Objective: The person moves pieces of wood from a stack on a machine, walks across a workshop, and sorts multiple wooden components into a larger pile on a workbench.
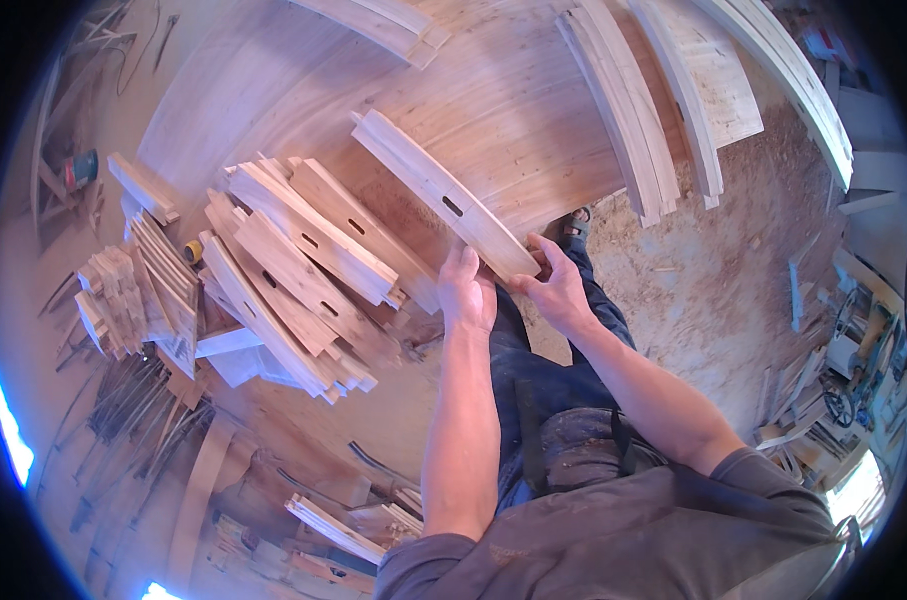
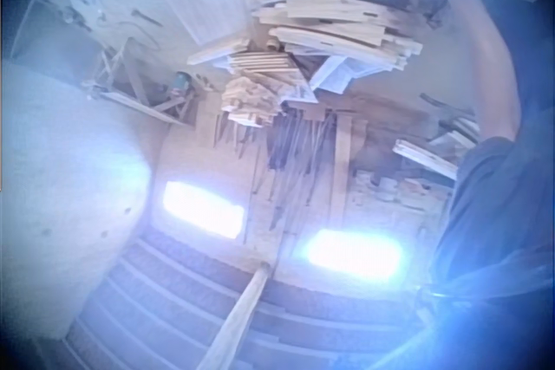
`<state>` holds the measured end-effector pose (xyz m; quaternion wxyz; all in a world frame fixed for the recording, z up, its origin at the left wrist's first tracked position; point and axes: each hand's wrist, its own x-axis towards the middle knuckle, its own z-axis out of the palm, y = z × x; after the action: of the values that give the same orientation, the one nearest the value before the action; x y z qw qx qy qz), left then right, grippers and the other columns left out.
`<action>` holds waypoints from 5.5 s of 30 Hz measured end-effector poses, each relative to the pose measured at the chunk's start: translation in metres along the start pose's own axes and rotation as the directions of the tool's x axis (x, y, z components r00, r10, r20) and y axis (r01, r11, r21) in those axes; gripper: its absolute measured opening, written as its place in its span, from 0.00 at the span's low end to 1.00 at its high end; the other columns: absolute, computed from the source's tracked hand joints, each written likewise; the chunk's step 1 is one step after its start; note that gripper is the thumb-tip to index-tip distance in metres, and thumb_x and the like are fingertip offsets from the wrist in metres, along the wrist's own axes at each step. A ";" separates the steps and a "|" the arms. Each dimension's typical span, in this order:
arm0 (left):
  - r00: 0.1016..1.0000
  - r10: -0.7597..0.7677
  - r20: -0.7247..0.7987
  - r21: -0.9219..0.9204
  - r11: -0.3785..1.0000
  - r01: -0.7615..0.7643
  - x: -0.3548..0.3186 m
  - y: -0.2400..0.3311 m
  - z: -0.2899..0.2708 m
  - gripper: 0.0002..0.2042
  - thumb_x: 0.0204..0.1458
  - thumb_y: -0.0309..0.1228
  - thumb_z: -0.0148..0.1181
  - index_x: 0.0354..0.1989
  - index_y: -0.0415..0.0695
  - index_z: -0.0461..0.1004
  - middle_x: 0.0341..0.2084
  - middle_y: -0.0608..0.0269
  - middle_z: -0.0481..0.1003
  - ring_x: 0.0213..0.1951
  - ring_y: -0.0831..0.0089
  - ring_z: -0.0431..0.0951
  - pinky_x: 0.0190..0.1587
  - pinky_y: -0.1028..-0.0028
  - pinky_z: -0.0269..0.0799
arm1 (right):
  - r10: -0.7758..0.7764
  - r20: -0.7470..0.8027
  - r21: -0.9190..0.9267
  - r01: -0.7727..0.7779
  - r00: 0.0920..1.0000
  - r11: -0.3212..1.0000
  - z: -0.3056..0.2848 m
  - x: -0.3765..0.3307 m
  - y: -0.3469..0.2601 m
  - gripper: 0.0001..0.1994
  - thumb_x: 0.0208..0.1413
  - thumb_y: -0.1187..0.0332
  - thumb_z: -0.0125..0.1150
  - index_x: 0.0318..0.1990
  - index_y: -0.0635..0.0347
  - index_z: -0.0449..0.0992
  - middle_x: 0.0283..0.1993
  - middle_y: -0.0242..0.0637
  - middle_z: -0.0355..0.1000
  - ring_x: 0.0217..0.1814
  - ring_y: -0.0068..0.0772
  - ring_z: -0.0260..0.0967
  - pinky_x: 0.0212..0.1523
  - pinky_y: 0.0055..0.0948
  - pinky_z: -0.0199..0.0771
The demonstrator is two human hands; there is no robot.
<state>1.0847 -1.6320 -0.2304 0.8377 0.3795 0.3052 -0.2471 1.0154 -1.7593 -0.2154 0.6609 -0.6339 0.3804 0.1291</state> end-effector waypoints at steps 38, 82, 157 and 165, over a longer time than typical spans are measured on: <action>0.971 -0.204 0.122 -0.488 0.840 0.238 -0.090 -0.041 -0.075 0.24 0.60 0.37 0.64 0.60 0.37 0.71 0.55 0.58 0.78 0.58 0.64 0.77 0.64 0.60 0.70 | 0.083 0.555 -0.284 0.094 0.828 0.954 0.047 0.010 -0.044 0.38 0.50 0.66 0.74 0.69 0.66 0.65 0.60 0.44 0.74 0.61 0.33 0.71 0.63 0.32 0.69; 0.979 0.140 -0.148 0.325 0.942 -0.086 0.043 0.054 0.019 0.21 0.56 0.24 0.65 0.57 0.39 0.69 0.47 0.60 0.75 0.49 0.65 0.76 0.57 0.65 0.70 | 0.110 0.509 0.670 -0.473 0.854 0.572 0.002 0.015 -0.003 0.23 0.68 0.68 0.55 0.65 0.74 0.66 0.55 0.48 0.74 0.53 0.40 0.76 0.53 0.36 0.79; 0.772 0.605 -0.196 0.925 0.375 -0.060 0.080 0.109 0.004 0.38 0.51 0.22 0.62 0.72 0.30 0.53 0.67 0.30 0.61 0.67 0.39 0.65 0.68 0.58 0.64 | 0.111 0.077 0.402 -0.133 0.991 0.906 0.016 0.097 -0.051 0.15 0.57 0.70 0.69 0.48 0.65 0.75 0.26 0.29 0.67 0.22 0.23 0.63 0.27 0.26 0.63; 0.557 0.669 0.492 0.859 -0.270 -0.434 0.074 0.096 0.056 0.34 0.49 0.21 0.67 0.67 0.36 0.62 0.70 0.43 0.58 0.72 0.43 0.56 0.73 0.50 0.52 | -0.285 -0.240 -0.172 0.248 0.928 0.953 -0.002 0.044 -0.097 0.09 0.57 0.69 0.65 0.36 0.68 0.79 0.28 0.30 0.69 0.27 0.26 0.64 0.31 0.28 0.63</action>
<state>1.2161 -1.6327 -0.2061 0.3404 0.9340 -0.0778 0.0752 1.1083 -1.7908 -0.1729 0.5703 -0.7357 0.3649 -0.0209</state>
